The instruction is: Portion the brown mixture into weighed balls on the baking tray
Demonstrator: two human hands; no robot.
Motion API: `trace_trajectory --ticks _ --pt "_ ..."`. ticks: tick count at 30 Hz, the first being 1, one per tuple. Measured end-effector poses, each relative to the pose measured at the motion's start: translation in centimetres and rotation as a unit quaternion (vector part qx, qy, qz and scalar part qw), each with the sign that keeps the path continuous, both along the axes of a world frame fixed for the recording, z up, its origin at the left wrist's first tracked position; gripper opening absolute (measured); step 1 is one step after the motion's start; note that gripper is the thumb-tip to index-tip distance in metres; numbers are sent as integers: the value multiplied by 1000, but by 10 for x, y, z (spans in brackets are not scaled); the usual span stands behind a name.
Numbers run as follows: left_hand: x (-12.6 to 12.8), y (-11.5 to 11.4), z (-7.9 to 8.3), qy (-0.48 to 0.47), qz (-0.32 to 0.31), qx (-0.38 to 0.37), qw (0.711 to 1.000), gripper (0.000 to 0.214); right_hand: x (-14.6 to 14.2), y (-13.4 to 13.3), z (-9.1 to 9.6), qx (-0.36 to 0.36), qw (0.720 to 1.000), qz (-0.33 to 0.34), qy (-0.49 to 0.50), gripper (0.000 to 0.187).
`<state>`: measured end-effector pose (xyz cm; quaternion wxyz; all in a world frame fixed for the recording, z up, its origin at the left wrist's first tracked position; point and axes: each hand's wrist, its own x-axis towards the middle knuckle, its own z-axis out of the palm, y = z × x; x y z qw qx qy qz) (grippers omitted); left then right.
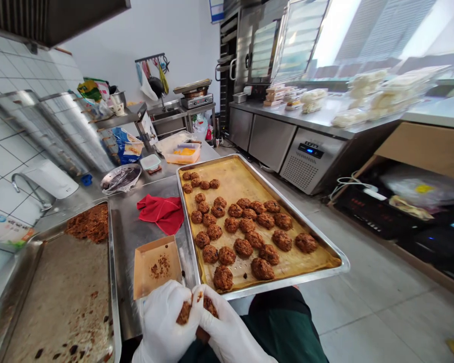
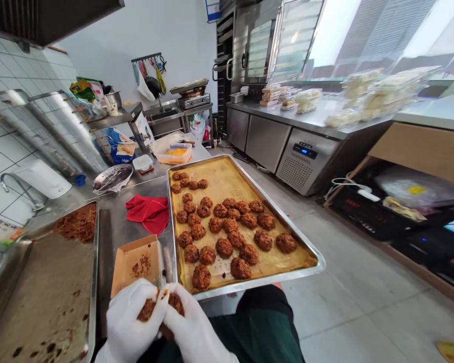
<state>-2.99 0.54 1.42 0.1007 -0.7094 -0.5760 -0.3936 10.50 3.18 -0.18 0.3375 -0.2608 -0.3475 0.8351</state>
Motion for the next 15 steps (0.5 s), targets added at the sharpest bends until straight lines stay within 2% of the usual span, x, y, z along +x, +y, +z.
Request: trace_trajectory --ticks 3,5,7,10,13,15 --pt "-9 1 6 -99 63 -43 992 28 1 -1 -2 -75 995 -4 67 19" --pt "-25 4 14 -156 143 -63 975 30 6 1 -4 -119 987 -66 86 16" --pt "-45 12 21 -161 195 -86 964 28 12 4 -5 -144 979 -122 82 10" --pt "-69 28 24 -69 152 -147 975 19 20 7 -7 -150 977 -119 92 13" --pt "-82 41 14 25 91 -200 975 11 19 6 -8 -160 977 -90 106 16" --pt "-90 44 8 58 66 -229 969 20 17 4 -8 -171 975 -90 108 18"
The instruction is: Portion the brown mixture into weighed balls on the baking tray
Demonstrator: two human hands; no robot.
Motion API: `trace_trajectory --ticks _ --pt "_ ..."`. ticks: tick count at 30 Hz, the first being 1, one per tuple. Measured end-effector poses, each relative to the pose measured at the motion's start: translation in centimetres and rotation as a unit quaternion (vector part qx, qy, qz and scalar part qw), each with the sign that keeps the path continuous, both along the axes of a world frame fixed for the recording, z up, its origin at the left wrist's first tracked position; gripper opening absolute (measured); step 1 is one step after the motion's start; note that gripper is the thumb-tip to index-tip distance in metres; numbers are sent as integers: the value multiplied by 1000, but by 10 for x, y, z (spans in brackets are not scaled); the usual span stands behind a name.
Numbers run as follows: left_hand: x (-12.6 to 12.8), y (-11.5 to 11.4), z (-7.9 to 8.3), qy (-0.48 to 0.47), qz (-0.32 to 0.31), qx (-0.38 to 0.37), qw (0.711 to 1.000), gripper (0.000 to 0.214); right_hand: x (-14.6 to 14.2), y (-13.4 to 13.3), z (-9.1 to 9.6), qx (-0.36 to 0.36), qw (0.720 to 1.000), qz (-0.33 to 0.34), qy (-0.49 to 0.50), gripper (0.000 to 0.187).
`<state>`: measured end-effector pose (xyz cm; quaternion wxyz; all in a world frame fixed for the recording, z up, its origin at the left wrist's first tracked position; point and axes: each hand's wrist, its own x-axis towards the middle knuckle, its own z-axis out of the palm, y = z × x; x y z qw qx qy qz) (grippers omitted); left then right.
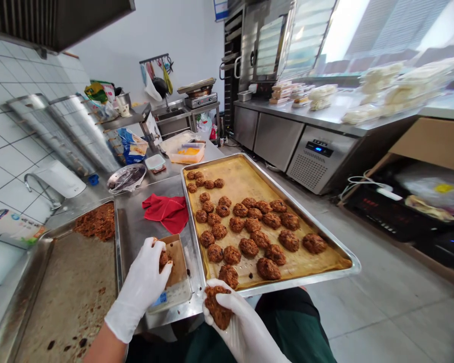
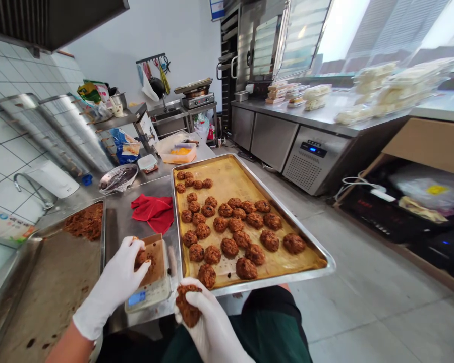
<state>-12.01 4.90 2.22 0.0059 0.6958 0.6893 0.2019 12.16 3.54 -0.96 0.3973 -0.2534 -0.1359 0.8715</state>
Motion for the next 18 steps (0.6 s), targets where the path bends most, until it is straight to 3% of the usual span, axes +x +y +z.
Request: trace_trajectory --ticks 3,6,9,11,13,15,18 --pt "-17 -7 1 -2 0 9 1000 36 1 -4 3 -4 1000 0 -6 17" --pt "-21 -25 13 -49 74 71 994 25 4 -4 8 28 999 9 -14 16" --pt "12 -47 17 -106 94 95 985 15 4 -1 11 57 998 13 -24 14" --pt "47 -59 9 -125 18 76 989 17 1 1 10 62 998 4 -28 10" --pt "81 -66 -5 -118 -40 87 988 32 -1 1 9 69 997 -3 -36 9" --pt "103 -67 -18 -97 -39 121 987 38 -2 0 7 78 996 2 -48 22" --pt "114 -65 -24 -103 -13 148 983 29 1 0 7 95 991 32 -85 38"
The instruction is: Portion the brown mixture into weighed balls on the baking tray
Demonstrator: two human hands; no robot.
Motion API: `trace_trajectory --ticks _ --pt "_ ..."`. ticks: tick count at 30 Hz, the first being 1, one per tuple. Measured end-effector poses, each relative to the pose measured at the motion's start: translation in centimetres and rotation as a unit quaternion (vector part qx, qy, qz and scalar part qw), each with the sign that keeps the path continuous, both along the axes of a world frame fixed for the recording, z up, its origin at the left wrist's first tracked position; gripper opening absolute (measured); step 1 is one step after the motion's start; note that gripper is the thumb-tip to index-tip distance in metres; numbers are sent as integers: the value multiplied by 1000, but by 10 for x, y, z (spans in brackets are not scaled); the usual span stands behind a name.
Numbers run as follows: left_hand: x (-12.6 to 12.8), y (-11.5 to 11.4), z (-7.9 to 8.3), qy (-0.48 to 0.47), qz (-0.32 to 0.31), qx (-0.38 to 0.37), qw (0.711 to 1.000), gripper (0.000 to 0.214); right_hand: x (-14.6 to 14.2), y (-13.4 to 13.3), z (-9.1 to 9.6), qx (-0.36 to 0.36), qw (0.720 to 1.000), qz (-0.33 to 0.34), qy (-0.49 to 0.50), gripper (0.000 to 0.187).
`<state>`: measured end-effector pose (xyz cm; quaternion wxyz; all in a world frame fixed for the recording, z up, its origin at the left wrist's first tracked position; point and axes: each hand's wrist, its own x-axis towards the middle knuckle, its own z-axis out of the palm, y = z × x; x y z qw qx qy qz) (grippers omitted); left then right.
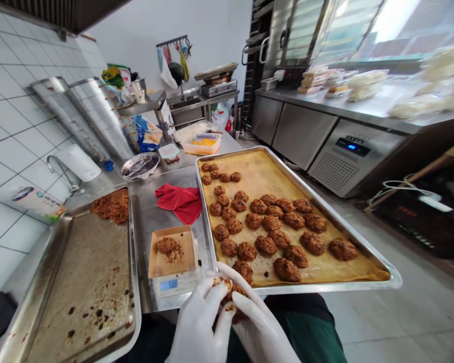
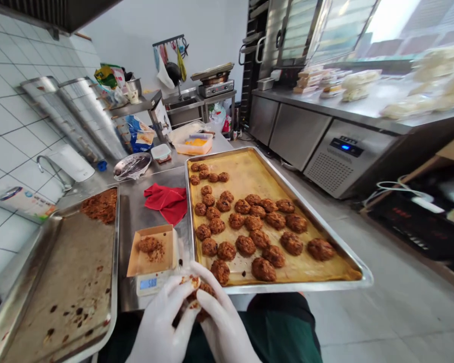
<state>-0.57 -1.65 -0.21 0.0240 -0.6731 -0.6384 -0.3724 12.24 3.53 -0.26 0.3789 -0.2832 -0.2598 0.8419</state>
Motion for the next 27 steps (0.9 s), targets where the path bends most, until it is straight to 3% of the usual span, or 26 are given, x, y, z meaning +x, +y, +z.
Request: trace_trajectory --ticks 4,7,14,20,27 --pt "-4 1 11 -56 -19 -11 998 27 7 8 4 49 994 70 -65 34" --pt "-5 -1 16 -49 -33 -32 998 28 12 16 6 93 987 73 -107 37" --pt "-3 2 15 -64 -62 -111 990 29 23 18 1 214 935 90 -268 44" --pt "-9 4 23 -98 -68 -146 982 29 26 15 11 240 925 119 -271 42" --pt "-12 4 27 -74 -77 -129 986 30 23 14 17 264 920 138 -256 38"
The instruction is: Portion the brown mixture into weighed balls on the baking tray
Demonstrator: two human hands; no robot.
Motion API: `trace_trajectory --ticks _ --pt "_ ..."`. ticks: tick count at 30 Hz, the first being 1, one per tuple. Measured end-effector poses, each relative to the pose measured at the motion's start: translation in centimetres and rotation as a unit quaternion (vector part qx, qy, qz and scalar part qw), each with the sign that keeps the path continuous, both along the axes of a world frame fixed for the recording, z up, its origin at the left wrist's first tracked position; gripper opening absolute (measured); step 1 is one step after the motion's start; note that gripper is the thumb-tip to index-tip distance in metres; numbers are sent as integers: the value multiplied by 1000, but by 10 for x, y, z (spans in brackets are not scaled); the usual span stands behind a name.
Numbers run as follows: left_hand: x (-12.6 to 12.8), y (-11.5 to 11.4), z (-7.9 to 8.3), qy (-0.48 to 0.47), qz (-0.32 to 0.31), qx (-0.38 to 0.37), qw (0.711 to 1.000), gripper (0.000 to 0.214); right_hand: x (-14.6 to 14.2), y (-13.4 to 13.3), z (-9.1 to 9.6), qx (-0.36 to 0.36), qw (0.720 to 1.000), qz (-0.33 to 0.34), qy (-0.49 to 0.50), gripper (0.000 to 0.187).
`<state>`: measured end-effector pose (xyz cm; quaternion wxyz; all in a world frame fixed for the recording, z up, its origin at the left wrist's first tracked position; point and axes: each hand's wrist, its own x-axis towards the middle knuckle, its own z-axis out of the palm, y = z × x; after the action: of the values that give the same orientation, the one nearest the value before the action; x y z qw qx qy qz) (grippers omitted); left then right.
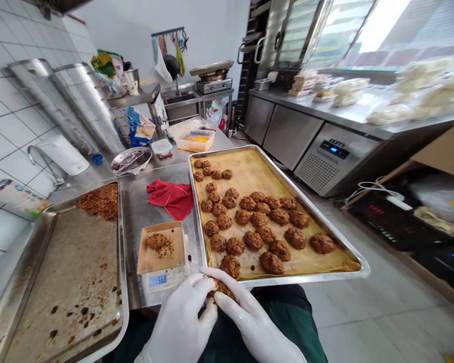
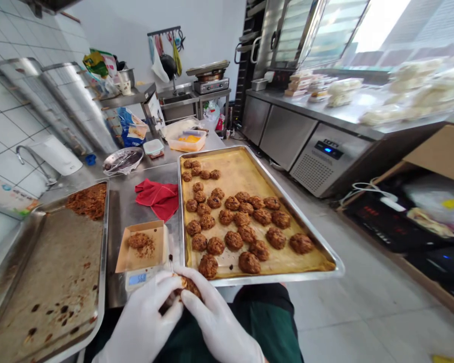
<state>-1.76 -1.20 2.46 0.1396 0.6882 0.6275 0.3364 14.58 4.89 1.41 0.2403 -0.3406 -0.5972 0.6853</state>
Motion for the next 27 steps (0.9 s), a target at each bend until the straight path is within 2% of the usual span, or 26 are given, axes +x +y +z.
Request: trace_trajectory --ticks 4,8,14,18,22,25,27 --pt "2 2 1 2 32 45 998 23 -12 -3 -1 -32 997 -35 55 24" --pt "4 4 5 -27 58 74 995 23 -22 -4 1 -43 993 -91 69 8" --pt "-1 6 14 -33 34 62 997 23 -18 -2 2 -44 991 -86 95 9" --pt "3 6 9 -8 47 60 997 21 -23 -4 -3 -58 989 -90 102 6" --pt "6 4 6 9 74 88 993 19 -30 -7 -16 -94 980 -111 138 11" --pt "-16 3 10 37 151 96 983 13 -25 -4 -21 -98 971 -137 169 10" --pt "-46 4 12 31 207 53 976 20 -17 1 -21 -99 969 -145 171 7"
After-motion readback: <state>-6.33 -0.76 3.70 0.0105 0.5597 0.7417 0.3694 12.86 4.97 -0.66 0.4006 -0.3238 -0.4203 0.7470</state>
